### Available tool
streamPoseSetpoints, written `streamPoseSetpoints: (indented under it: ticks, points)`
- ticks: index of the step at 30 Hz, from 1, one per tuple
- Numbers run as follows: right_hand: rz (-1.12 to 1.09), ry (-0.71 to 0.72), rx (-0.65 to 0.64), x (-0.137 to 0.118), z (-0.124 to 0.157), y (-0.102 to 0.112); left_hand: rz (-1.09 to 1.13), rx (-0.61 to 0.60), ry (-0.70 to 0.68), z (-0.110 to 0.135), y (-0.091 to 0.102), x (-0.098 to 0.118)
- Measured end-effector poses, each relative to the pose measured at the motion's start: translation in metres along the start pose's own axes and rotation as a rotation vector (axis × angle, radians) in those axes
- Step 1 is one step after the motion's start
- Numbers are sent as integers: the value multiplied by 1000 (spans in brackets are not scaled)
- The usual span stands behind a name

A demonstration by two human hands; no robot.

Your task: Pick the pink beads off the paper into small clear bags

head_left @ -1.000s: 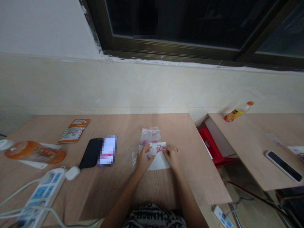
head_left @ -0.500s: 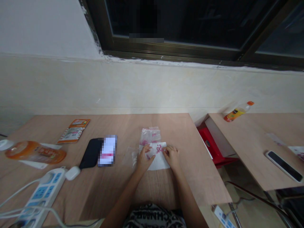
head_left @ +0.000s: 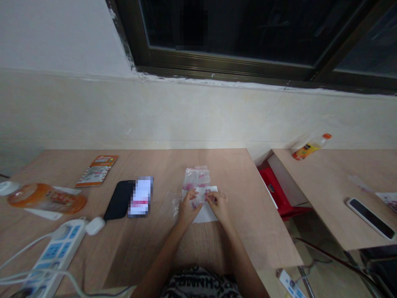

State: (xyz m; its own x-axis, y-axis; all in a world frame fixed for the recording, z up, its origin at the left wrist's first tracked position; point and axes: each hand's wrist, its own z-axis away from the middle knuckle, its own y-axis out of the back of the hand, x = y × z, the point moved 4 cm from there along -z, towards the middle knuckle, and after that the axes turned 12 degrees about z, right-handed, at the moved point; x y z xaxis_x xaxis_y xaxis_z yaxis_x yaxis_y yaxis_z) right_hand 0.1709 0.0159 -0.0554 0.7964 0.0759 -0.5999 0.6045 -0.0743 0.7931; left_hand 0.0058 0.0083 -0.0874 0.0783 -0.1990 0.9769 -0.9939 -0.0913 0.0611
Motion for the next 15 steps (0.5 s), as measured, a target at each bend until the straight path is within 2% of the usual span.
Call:
streamPoseSetpoints:
  ticks: [7, 15]
  points:
    - [-46, 48, -33, -6, -3, -11, 6, 2, -11, 0, 0, -2]
    - [101, -10, 26, 9, 1, 4, -5, 12, 9, 0, -1, 0]
